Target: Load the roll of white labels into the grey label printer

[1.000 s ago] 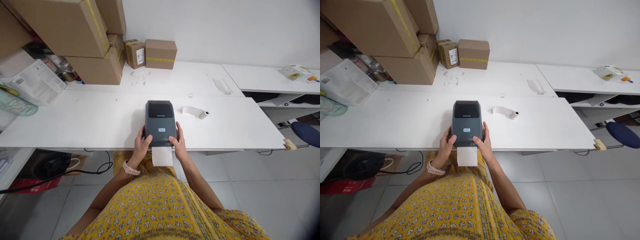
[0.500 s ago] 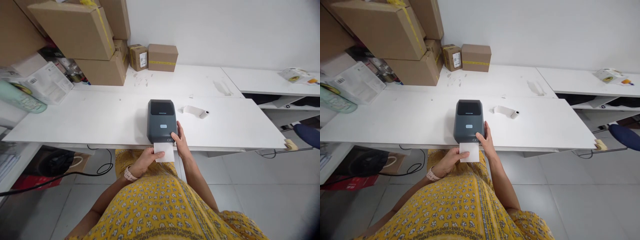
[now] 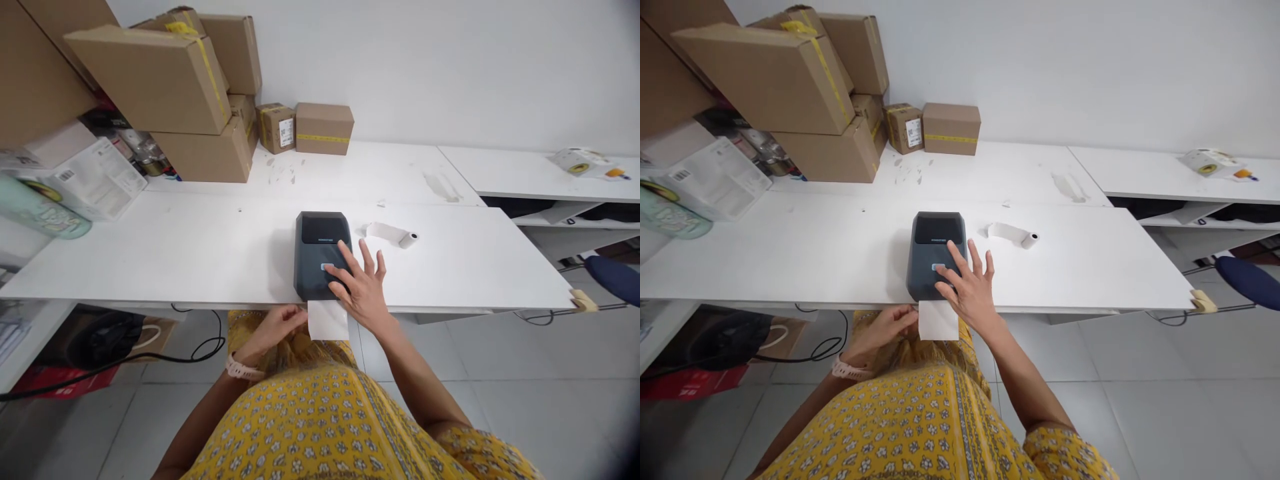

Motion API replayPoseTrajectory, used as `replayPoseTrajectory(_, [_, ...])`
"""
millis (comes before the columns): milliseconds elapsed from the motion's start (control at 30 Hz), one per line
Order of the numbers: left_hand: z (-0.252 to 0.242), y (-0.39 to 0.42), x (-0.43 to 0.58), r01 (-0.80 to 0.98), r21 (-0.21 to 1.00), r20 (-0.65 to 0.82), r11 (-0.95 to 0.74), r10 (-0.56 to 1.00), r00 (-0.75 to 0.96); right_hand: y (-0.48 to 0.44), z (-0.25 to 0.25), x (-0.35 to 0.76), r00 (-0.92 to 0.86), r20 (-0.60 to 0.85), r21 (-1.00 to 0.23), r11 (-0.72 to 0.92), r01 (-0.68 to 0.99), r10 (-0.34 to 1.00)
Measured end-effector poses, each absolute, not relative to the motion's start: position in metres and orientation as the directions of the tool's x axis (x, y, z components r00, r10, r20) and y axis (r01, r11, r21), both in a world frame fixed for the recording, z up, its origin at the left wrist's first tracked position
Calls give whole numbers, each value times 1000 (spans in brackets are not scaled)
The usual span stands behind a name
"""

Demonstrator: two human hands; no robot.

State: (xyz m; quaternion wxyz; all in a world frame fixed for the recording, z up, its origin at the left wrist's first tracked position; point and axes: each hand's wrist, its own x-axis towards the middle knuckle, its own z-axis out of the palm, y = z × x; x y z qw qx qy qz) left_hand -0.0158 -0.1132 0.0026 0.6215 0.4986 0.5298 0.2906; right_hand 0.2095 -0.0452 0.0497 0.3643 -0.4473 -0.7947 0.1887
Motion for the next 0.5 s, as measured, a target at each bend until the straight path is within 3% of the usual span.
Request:
replayPoseTrajectory(200, [19,-91,-25,173,982,-36,80,970,-241,-40,47,209,-368,370,-668,519,533,853])
replayPoseTrajectory(333, [30,-85,-6,90,995,-14,34,978,-210,-44,30,223,-199,392,-806,439,397,898])
replayPoseTrajectory(400, [36,-85,1,77,996,-25,37,987,-158,-46,22,228,-94,341,-885,354,304,935])
replayPoseTrajectory(500, [39,-83,6,83,997,-2,10,995,-95,-46,12,228,-74,261,-937,271,222,963])
